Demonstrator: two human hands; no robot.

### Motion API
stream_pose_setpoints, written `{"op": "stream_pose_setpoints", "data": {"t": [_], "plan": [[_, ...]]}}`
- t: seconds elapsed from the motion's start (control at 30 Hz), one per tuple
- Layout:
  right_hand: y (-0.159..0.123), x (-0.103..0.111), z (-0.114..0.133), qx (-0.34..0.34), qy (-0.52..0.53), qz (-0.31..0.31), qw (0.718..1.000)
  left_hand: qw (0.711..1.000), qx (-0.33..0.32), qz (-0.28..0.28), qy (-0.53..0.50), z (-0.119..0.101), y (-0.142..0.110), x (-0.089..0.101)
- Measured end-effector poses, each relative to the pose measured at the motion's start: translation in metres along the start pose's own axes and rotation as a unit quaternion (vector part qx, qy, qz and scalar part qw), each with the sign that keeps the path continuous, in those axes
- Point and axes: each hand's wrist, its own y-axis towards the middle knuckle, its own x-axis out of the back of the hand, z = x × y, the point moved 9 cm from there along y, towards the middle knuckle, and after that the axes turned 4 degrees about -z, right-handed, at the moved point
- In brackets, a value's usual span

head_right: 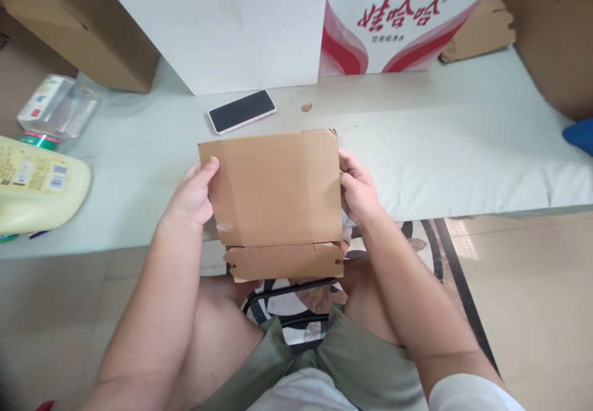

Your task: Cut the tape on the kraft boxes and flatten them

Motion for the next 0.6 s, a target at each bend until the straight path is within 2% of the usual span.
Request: {"op": "stream_pose_setpoints", "data": {"t": [0.1, 0.17, 0.3, 0.47, 0.53, 0.6], "plan": [[0.005, 0.006, 0.001, 0.002, 0.045, -0.022, 0.999, 0.999, -0.032, -0.023, -0.012, -0.006, 0.002, 0.004], [0.006, 0.006, -0.002, -0.004, 0.039, -0.008, 0.999, 0.998, -0.048, -0.033, -0.015, -0.008, 0.002, 0.007], [0.003, -0.001, -0.009, -0.007, -0.032, 0.041, 0.999, 0.999, -0.002, 0.03, 0.014, -0.001, -0.005, -0.004], [0.001, -0.001, -0.008, 0.017, -0.037, 0.017, 0.999, 0.99, 0.062, 0.125, 0.026, 0.007, -0.02, -0.023], [0.003, 0.002, -0.006, 0.026, -0.031, 0.002, 0.999, 0.989, 0.059, 0.13, 0.02, 0.005, -0.022, -0.024], [0.008, 0.012, -0.003, 0.038, -0.018, -0.025, 0.999, 0.993, 0.039, 0.107, 0.001, -0.001, -0.019, -0.02]]}}
